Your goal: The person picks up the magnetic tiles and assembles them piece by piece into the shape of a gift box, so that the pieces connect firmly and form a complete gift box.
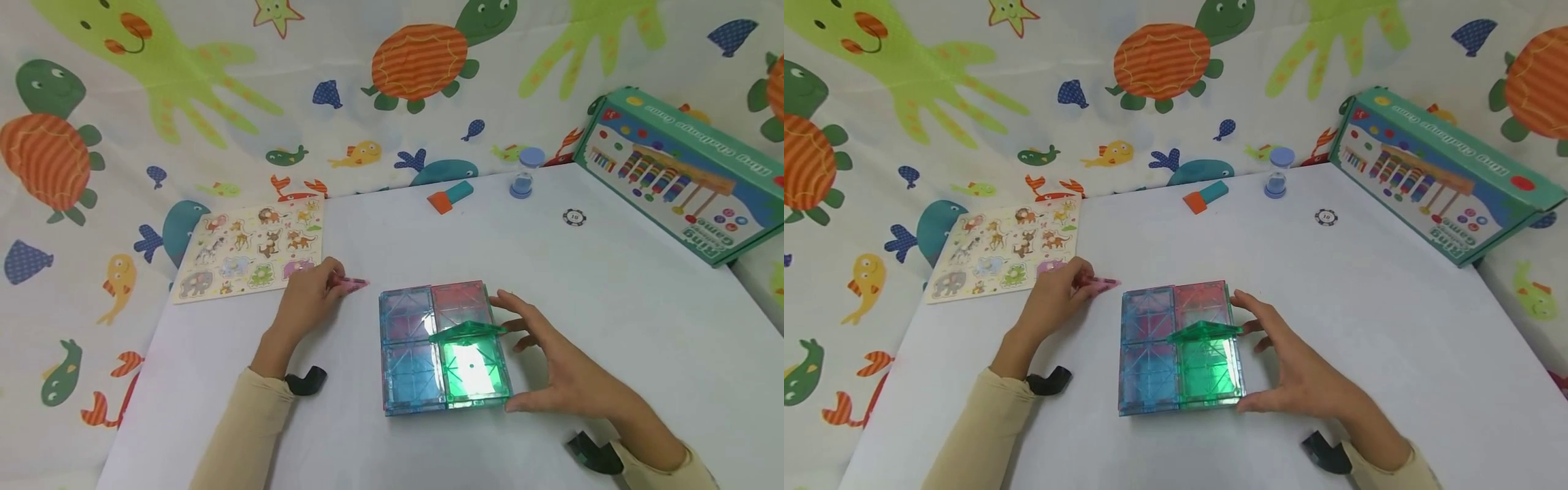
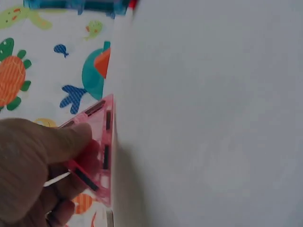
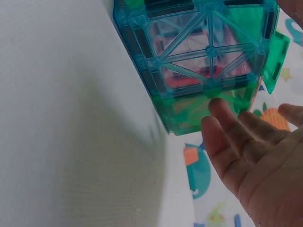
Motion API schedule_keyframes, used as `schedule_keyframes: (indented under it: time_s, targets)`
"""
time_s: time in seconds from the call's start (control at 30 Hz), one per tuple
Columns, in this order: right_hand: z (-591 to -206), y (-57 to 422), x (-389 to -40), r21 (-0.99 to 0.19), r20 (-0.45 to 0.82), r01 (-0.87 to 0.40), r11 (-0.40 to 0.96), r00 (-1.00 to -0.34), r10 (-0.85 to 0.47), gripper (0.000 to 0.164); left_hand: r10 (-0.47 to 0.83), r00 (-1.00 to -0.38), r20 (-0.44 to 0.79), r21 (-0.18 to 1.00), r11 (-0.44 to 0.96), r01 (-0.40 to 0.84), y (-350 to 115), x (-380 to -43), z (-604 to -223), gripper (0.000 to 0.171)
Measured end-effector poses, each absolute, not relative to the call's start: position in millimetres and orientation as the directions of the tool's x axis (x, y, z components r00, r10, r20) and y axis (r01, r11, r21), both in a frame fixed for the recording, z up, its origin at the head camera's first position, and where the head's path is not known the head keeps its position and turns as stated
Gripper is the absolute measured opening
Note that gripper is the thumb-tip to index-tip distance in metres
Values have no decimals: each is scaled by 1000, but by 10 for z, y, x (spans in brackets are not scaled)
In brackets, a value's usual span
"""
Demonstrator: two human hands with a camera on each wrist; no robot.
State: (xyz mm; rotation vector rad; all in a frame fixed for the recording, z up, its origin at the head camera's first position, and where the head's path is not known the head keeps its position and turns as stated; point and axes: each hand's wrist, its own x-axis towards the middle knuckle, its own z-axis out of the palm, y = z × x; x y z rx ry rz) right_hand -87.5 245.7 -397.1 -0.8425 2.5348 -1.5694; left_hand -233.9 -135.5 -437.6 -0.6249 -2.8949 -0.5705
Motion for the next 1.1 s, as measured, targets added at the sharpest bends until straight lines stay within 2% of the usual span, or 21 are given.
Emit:
schedule_keyframes:
  time_s: [0.1, 0.2, 0.33, 0.43, 0.57, 0.73, 1.1]
  targets:
    - [-3968, 2462, -870, -841, 237, -421, 339, -851, -469, 124, 356, -889, 287, 435, 779, 452, -1222, -2202, -4257, 27]
    - [-3965, 2475, -866, -842, 236, -421, 336, -850, -471, 124, 402, -819, 409, 477, 671, 568, -996, -2023, -4033, 27]
    - [-3964, 2495, -859, -844, 245, -424, 327, -849, -468, 124, 553, -670, 496, 406, 535, 741, -653, -1758, -3750, 21]
    - [-3967, 2488, -854, -850, 240, -416, 323, -852, -466, 123, 627, -616, 477, 348, 509, 787, -497, -1599, -3663, 20]
    - [-3968, 2469, -850, -849, 226, -406, 337, -857, -463, 122, 663, -606, 440, 318, 516, 795, -428, -1497, -3689, 18]
    - [-3958, 2457, -859, -845, 214, -396, 358, -866, -453, 122, 669, -614, 418, 345, 508, 789, -447, -1485, -3765, 17]
    - [-3957, 2458, -893, -843, 196, -387, 373, -867, -458, 121, 670, -633, 389, 345, 531, 774, -569, -1496, -3821, 35]
